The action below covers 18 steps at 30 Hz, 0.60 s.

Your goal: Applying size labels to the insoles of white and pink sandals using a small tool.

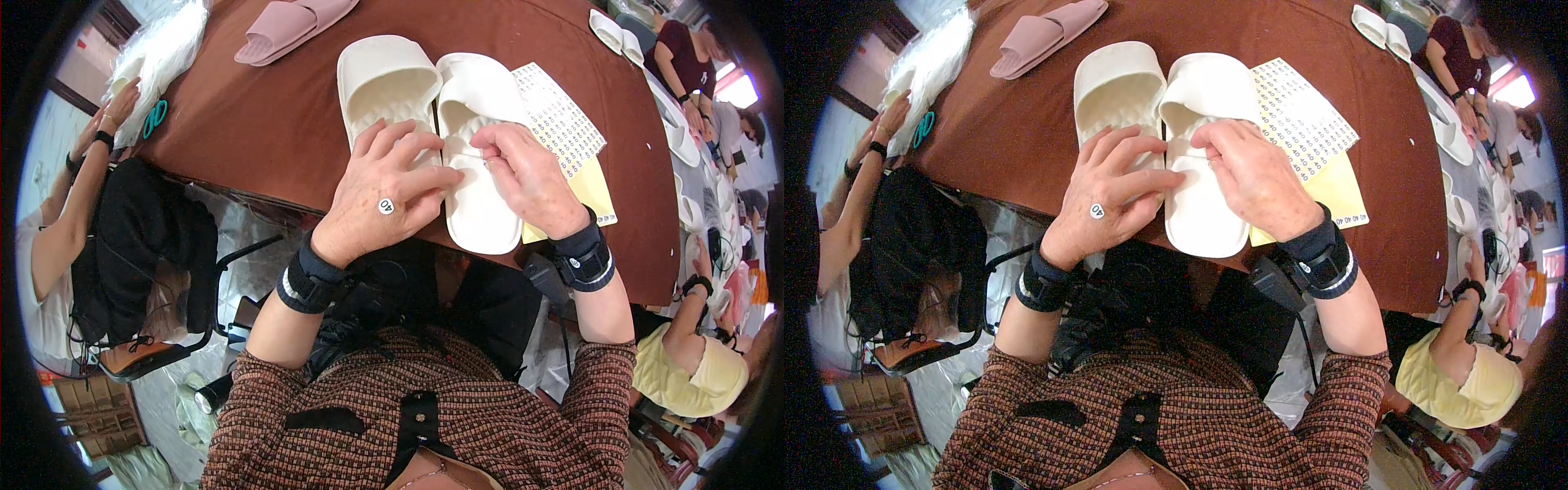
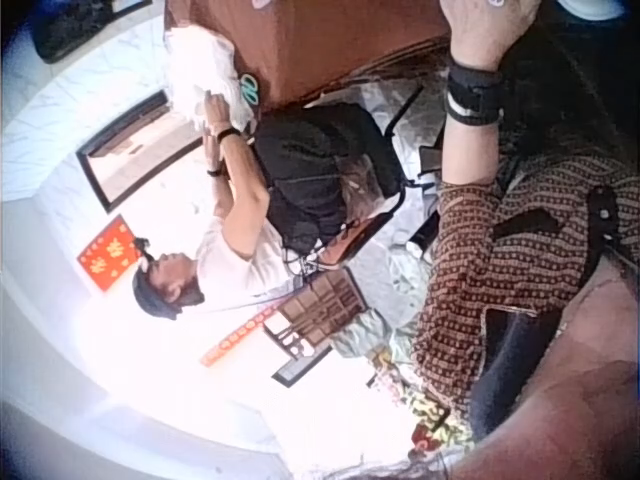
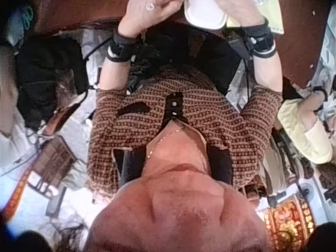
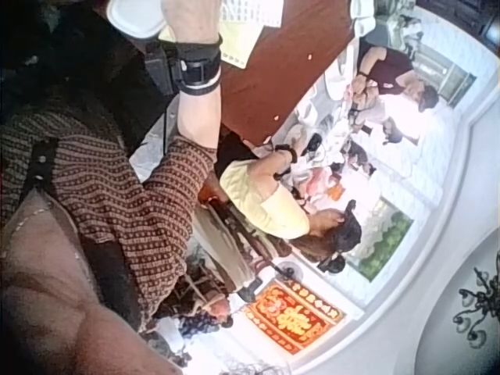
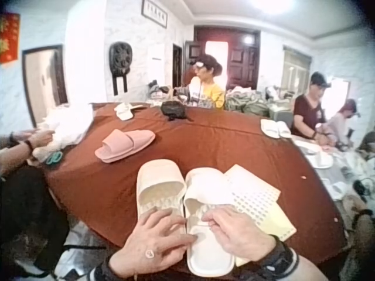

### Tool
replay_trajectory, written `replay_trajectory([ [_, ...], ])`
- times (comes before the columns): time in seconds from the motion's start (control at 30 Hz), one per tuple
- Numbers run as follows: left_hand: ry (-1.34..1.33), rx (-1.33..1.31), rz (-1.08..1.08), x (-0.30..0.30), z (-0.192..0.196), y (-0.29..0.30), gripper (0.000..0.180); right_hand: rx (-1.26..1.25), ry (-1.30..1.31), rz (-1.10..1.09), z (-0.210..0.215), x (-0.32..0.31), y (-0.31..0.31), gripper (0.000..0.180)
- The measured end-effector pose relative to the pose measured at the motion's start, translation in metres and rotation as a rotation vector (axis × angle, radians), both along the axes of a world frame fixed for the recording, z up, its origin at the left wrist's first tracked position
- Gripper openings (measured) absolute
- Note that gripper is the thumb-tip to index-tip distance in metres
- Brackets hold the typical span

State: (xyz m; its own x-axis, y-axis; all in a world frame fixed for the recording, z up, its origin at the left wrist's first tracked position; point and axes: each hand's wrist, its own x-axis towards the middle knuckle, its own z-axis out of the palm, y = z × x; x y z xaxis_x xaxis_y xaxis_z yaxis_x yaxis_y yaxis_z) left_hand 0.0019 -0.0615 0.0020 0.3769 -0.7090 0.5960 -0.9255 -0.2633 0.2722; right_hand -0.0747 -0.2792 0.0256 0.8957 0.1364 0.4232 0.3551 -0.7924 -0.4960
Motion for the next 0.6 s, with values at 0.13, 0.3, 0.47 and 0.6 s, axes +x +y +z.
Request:
replay_trajectory([
  [0.13,-0.007,0.003,0.000,0.0002,0.0000,-0.0006,0.029,-0.053,-0.023,0.004,-0.0004,0.0014,0.0012,0.016],
  [0.3,-0.010,0.005,-0.001,0.0006,-0.0008,-0.0008,0.029,-0.083,-0.042,0.017,0.0012,0.0017,0.0024,0.016],
  [0.47,-0.009,-0.001,-0.005,0.0007,-0.0003,-0.0009,0.030,-0.096,-0.049,0.018,0.0004,0.0012,0.0020,0.016],
  [0.6,-0.011,0.003,-0.004,0.0012,-0.0008,-0.0012,0.029,-0.106,-0.043,0.026,0.0004,0.0017,0.0014,0.016],
])
